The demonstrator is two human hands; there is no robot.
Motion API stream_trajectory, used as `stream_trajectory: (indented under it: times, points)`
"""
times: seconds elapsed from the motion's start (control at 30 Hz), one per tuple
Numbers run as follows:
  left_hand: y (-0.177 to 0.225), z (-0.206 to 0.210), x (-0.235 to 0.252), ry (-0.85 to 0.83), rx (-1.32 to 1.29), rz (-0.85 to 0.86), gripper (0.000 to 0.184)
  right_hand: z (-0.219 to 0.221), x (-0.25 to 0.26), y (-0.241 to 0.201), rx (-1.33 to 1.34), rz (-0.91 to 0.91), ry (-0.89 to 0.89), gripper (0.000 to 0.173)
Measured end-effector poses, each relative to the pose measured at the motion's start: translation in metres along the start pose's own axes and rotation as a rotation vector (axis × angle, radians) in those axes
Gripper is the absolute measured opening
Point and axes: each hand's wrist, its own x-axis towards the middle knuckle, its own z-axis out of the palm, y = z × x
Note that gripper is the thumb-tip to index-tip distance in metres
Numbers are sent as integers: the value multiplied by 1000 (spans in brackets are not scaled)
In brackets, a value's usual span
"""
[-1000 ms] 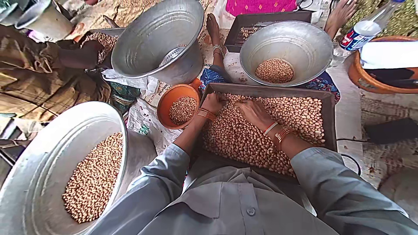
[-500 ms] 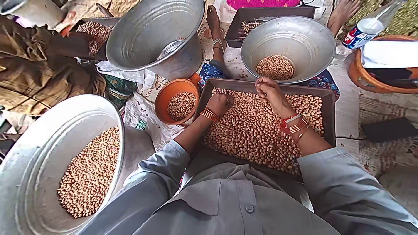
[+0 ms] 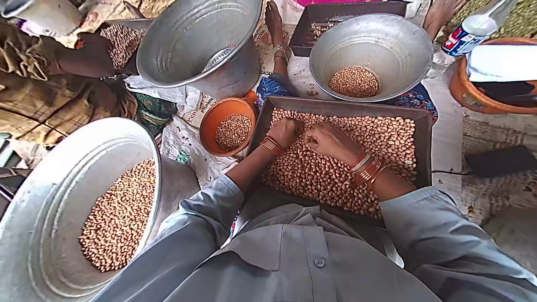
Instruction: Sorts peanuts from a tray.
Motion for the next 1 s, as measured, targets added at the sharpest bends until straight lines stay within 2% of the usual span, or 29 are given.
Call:
stream_trajectory:
  times: [0.07,0.13,0.2,0.27,0.3,0.37,0.43,0.5,0.6,0.7,0.77,0.9,0.93,1.0]
  points:
    - [-10,-10,-1,68,-43,-66,22,2,-1,1,-3,4,14,13]
    - [-27,-29,-9,238,-38,-160,19,2,-2,2,0,7,37,13]
    - [-41,-59,-28,351,35,-353,21,3,-3,1,13,8,55,14]
    - [-57,-84,-47,375,145,-542,23,4,-4,0,24,-4,46,14]
    - [-63,-92,-55,377,187,-579,22,5,-3,-2,32,-14,41,14]
    - [-63,-98,-62,393,184,-522,21,7,-2,-6,43,-34,36,14]
    - [-50,-91,-57,363,89,-359,20,9,0,-9,40,-45,25,14]
    - [-33,-73,-44,239,-50,-210,17,11,1,-10,37,-46,30,14]
    - [-14,-37,-23,46,-49,-100,18,12,0,-10,40,-47,71,14]
    - [-6,-17,-12,-75,32,-109,21,15,-4,-9,60,-84,102,14]
    - [-12,-17,-11,-34,-49,-104,19,21,-5,-9,54,-118,106,15]
    - [-39,-27,-21,262,-471,-48,16,26,-2,-13,10,-132,77,18]
    - [-42,-28,-25,254,-536,-38,18,25,-1,-14,3,-121,64,18]
    - [-39,-29,-36,126,-518,-12,19,25,0,-13,-3,-107,57,16]
